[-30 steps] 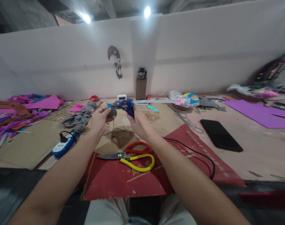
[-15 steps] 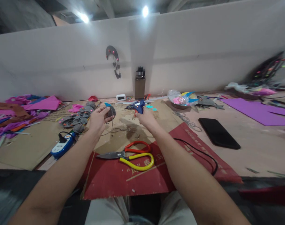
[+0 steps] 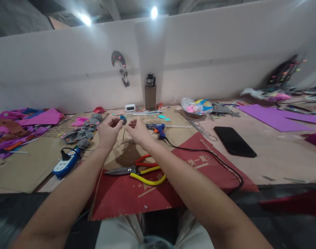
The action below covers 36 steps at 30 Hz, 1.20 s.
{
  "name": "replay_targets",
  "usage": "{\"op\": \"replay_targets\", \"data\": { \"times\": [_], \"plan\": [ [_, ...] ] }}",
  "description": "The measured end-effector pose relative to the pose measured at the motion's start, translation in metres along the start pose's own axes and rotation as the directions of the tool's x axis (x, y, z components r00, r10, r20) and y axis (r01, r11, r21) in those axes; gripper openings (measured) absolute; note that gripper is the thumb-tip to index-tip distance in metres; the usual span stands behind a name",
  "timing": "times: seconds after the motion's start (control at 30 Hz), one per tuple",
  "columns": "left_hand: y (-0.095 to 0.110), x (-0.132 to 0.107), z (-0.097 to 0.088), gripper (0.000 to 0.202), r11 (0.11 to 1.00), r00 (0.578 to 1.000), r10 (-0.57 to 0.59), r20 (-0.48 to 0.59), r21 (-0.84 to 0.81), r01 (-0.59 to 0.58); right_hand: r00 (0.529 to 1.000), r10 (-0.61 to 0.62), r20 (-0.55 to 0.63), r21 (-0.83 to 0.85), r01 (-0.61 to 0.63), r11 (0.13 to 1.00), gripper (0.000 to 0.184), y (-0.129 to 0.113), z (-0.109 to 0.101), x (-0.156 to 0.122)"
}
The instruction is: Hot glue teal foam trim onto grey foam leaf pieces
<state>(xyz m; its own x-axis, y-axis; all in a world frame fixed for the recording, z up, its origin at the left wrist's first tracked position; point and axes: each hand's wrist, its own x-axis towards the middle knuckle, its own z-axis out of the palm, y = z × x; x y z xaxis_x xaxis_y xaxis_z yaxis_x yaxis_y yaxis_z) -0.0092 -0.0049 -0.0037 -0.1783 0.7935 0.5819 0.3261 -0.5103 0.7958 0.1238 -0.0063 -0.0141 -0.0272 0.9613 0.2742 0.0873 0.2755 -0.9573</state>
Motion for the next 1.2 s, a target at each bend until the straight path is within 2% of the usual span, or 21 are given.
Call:
{"op": "replay_targets", "data": {
  "times": [0.1, 0.17, 0.3, 0.47, 0.6, 0.87, 1.2],
  "plan": [
    [0.003, 0.0, -0.002, 0.013, 1.0, 1.0, 0.002, 0.001, 0.01, -0.002, 0.983, 0.13, 0.133, 0.309, -0.166, 0.937, 0.03, -0.005, 0.019, -0.001],
    [0.003, 0.001, -0.002, 0.015, 0.999, 0.999, -0.038, -0.001, -0.016, 0.038, 0.971, 0.157, 0.179, 0.375, -0.215, 0.902, 0.026, -0.007, 0.019, -0.002],
    [0.001, 0.002, 0.0, 0.025, 0.966, 0.98, -0.187, 0.068, -0.169, 0.196, 0.994, 0.069, 0.08, 0.297, -0.09, 0.951, 0.013, -0.006, 0.005, 0.0],
    [0.001, 0.002, 0.003, 0.032, 0.885, 0.935, -0.303, 0.186, -0.31, 0.348, 0.998, -0.062, -0.024, 0.164, 0.065, 0.984, 0.013, 0.002, -0.006, 0.006],
    [0.0, 0.002, 0.002, 0.033, 0.849, 0.922, -0.31, 0.232, -0.368, 0.378, 0.992, -0.106, -0.071, 0.091, 0.112, 0.99, 0.013, 0.003, -0.009, 0.006],
    [0.005, 0.001, 0.003, 0.031, 0.82, 0.905, -0.35, 0.242, -0.387, 0.421, 0.981, -0.163, -0.1, 0.014, 0.165, 0.986, 0.012, -0.006, -0.014, 0.002],
    [0.006, 0.0, 0.002, 0.028, 0.818, 0.899, -0.344, 0.269, -0.383, 0.428, 0.985, -0.124, -0.121, 0.075, 0.134, 0.988, 0.013, -0.009, -0.014, 0.005]
  ]
}}
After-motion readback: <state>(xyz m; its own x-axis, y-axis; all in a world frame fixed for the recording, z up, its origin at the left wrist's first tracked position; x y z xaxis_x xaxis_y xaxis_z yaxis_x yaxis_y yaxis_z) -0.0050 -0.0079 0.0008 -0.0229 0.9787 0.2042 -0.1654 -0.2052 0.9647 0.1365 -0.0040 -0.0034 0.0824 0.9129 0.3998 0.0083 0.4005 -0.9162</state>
